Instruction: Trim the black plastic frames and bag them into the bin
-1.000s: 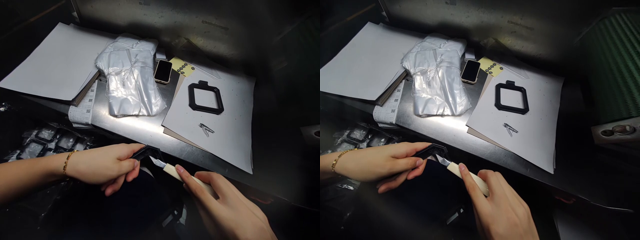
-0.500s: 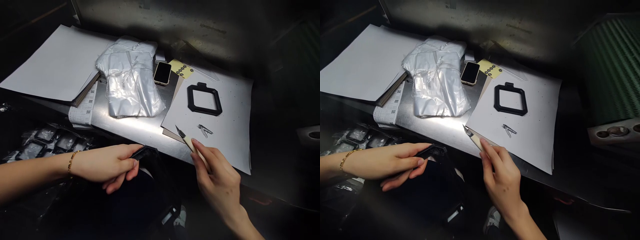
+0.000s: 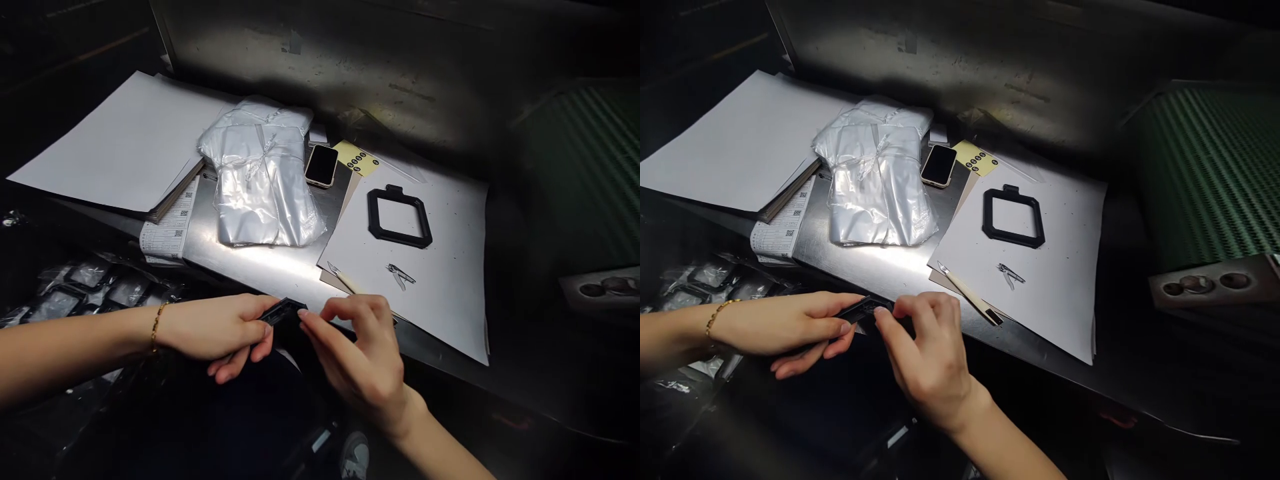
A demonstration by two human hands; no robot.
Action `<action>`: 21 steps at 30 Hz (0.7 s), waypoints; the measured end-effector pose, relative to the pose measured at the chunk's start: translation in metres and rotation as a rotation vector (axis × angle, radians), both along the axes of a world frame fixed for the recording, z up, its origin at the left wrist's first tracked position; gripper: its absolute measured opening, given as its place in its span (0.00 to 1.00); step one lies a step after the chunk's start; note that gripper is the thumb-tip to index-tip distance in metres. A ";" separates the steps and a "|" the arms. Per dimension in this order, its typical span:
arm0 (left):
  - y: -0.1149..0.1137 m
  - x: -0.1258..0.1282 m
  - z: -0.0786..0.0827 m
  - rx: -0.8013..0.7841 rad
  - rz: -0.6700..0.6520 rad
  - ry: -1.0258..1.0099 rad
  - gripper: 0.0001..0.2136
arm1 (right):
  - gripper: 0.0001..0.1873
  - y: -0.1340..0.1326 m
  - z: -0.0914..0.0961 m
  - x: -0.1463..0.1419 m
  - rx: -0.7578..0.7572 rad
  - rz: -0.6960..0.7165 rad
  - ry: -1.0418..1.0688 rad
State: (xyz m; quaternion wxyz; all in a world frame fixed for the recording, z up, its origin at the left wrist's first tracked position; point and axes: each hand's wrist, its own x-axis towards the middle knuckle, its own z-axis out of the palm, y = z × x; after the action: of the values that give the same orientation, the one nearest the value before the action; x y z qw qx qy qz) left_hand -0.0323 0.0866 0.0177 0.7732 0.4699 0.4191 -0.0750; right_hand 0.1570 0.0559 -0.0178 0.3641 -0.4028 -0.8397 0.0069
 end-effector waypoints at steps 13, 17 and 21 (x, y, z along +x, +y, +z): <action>-0.004 0.000 -0.004 0.012 0.061 -0.038 0.08 | 0.06 -0.007 0.004 0.004 -0.177 0.221 0.087; -0.011 -0.009 -0.019 0.030 0.133 -0.044 0.07 | 0.13 -0.018 -0.010 0.033 -0.249 0.166 0.054; -0.022 -0.018 -0.035 0.116 0.203 0.020 0.06 | 0.15 -0.030 -0.037 0.038 -0.239 0.358 -0.146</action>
State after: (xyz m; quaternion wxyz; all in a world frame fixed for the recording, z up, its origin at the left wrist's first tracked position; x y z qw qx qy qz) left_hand -0.0505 0.0644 -0.0173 0.7439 0.4684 0.4761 0.0233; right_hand 0.1947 0.0262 -0.0551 0.2450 -0.2871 -0.9151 0.1419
